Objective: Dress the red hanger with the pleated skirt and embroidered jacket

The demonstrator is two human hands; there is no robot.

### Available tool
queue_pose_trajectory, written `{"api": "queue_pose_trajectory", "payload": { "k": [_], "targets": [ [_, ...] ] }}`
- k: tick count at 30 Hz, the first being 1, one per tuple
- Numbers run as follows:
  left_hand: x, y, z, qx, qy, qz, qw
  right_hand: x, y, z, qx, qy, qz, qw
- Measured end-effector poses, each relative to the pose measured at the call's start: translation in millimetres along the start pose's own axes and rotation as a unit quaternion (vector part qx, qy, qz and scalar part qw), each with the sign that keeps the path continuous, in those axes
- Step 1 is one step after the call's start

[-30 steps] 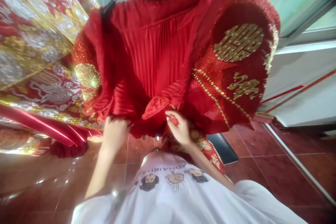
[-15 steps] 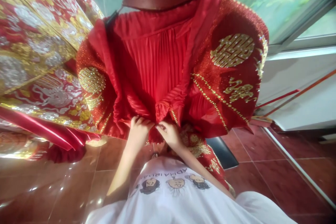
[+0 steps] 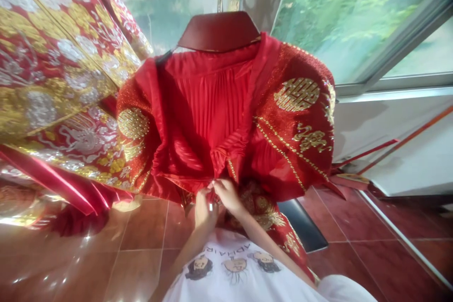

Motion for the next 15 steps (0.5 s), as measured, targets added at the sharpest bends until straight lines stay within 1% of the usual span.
{"api": "queue_pose_trajectory", "payload": {
  "k": [2, 4, 6, 9, 12, 15],
  "targets": [
    [6.4, 12.3, 2.7, -0.008, -0.052, 0.029, 0.998, -0.9, -1.1, 3.7, 0.001, -0.003, -0.007, 1.000],
    [17.6, 17.9, 0.9, 0.012, -0.080, 0.042, 0.996, -2.9, -1.9, 6.3, 0.002, -0.001, -0.018, 1.000],
    [29.6, 20.5, -3.6, 0.035, -0.083, 0.052, 0.995, -5.2, -2.5, 8.7, 0.005, 0.002, -0.026, 1.000],
    [43.1, 23.8, -11.4, 0.068, -0.066, 0.069, 0.993, -6.7, -4.2, 12.4, 0.015, 0.005, -0.039, 0.999],
    [47.9, 28.1, -15.5, 0.101, -0.059, 0.089, 0.989, -6.1, -5.7, 12.7, 0.030, 0.012, -0.043, 0.999],
    [46.6, 32.5, -12.9, 0.137, -0.068, 0.105, 0.983, -4.7, -2.0, 7.6, 0.043, 0.031, -0.044, 0.998]
  ]
}}
Point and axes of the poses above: each hand's wrist, its own x-axis towards the middle knuckle, its own y-axis out of the palm, z = x × y, the point moved 2 cm from there along x, towards the middle knuckle, and after that the axes turned 11 degrees about -y, right-handed, at the moved point
